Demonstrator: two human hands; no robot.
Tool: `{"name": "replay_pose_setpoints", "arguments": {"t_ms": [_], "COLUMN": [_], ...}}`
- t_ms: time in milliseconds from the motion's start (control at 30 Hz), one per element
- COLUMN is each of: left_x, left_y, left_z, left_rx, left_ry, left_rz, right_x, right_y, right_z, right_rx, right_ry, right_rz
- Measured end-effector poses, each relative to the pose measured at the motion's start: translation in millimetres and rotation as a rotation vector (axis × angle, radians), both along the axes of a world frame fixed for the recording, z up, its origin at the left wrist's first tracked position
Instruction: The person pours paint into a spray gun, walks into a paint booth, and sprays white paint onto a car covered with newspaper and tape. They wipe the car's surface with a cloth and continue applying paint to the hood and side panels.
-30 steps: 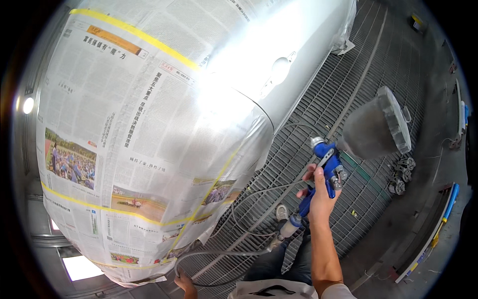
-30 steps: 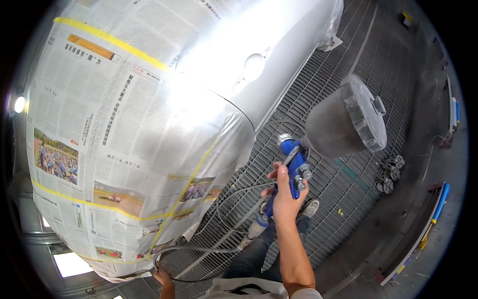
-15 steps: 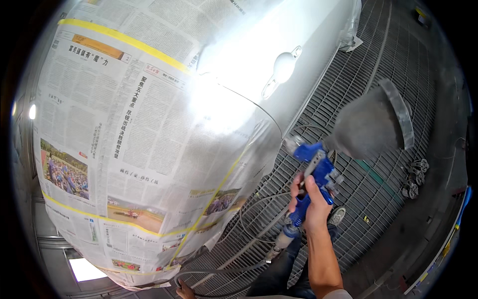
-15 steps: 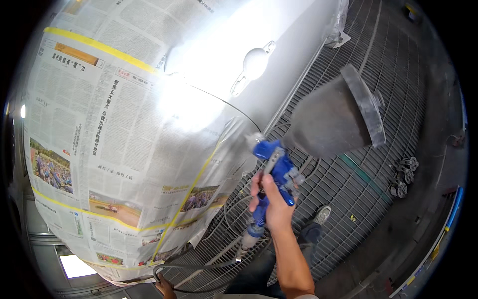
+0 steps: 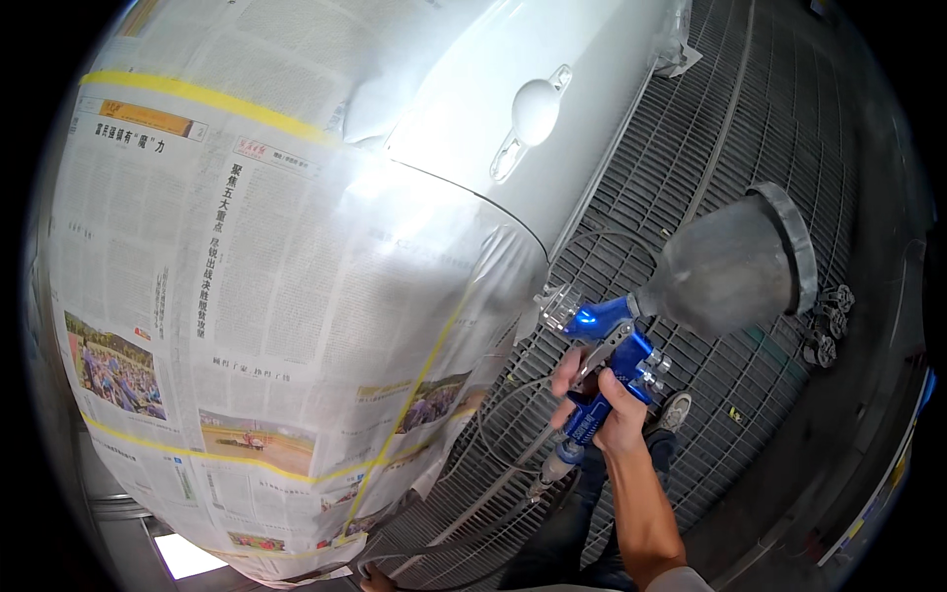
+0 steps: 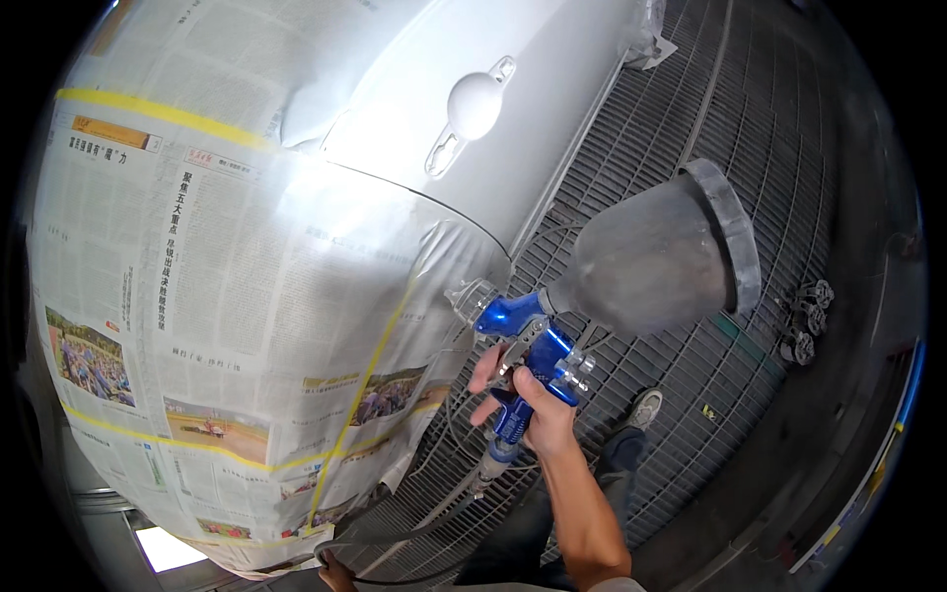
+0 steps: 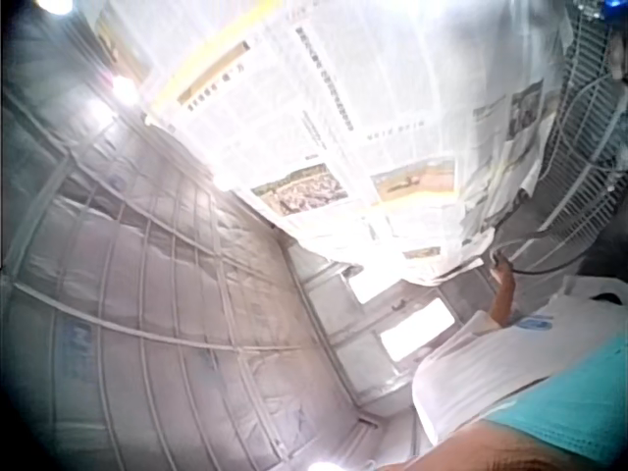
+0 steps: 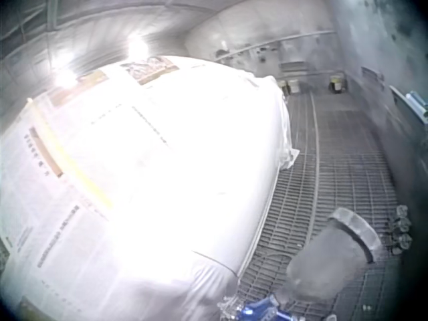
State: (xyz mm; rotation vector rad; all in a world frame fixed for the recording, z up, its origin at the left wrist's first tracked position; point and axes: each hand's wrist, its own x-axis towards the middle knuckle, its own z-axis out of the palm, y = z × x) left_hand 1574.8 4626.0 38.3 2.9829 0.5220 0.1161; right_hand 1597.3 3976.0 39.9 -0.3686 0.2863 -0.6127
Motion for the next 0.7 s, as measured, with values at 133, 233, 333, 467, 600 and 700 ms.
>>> {"name": "replay_pose_setpoints", "arguments": {"t_ms": [133,233,333,467,600,700], "left_x": [8.5,12.2,13.2,16.3,16.4,24.9], "left_y": [-32.3,-17.6,-52.2,-24.2,-3.9,-19.1], "left_z": [12.0,5.7,14.5,2.9,-14.8,-17.0], "left_rx": [-0.197,-0.233,-0.212,-0.143,-0.029,-0.024], "left_ry": [0.005,0.060,0.061,0.089,0.096,0.103], "left_rz": [0.205,0.366,0.314,0.267,0.158,0.110], "right_x": [6.2,10.9,14.1,20.5,30.0,38.3], "right_y": [2.8,2.7,5.2,10.8,12.8,15.1], "right_z": [-30.6,-55.1,-91.2,-137.7,-175.9,-218.8], "right_rx": [0.102,0.087,0.183,0.228,0.279,0.324], "right_ry": [0.085,0.201,0.236,0.258,0.350,0.402], "right_rz": [-0.020,-0.047,-0.111,-0.152,-0.165,-0.193]}}
